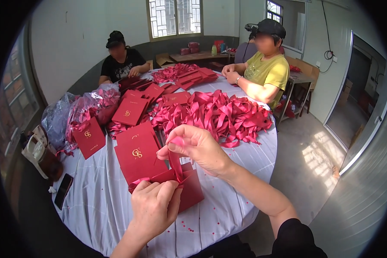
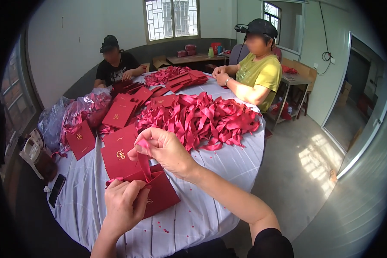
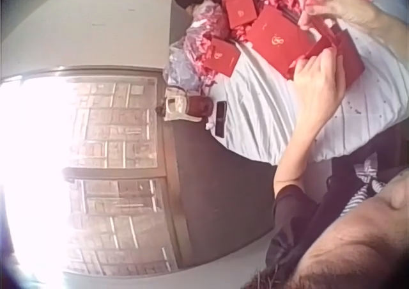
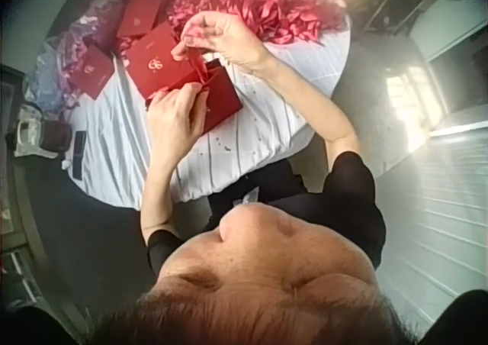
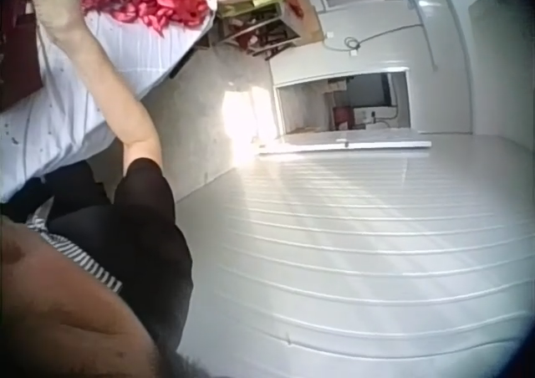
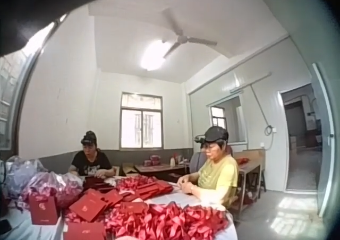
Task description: The person assembles gift bags by inserting ribbon handles into slits on the paper bags by hand and pressing them flat on the table.
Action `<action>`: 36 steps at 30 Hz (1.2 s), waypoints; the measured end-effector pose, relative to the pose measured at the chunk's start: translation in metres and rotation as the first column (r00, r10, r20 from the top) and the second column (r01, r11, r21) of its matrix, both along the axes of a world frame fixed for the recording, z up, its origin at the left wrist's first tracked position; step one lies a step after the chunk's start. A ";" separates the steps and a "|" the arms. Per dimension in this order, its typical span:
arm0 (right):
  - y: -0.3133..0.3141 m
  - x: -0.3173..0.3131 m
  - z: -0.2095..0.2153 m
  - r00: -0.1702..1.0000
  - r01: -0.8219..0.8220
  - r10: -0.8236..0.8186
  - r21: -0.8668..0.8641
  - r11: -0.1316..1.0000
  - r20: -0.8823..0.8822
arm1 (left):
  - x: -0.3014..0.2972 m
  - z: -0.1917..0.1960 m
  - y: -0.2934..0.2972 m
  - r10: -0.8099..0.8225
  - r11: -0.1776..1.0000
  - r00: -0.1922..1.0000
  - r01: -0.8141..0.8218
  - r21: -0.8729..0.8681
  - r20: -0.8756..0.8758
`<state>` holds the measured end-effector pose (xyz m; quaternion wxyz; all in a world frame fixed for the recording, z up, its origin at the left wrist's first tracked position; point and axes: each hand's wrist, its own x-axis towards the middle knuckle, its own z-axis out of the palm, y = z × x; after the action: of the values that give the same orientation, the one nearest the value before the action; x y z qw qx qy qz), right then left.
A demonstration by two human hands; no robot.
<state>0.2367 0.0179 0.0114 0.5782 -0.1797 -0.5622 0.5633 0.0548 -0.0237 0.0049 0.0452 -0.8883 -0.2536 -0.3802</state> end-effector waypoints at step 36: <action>-0.005 -0.004 -0.009 0.906 -0.043 0.075 -0.085 0.995 0.417 | -0.012 -0.002 0.014 0.020 0.995 0.997 -0.013 -0.098 0.072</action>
<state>0.2327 0.0130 0.0028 0.4197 -0.3007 -0.6570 0.5493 0.0425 -0.0096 0.0030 -0.0043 -0.8729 -0.2807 -0.3989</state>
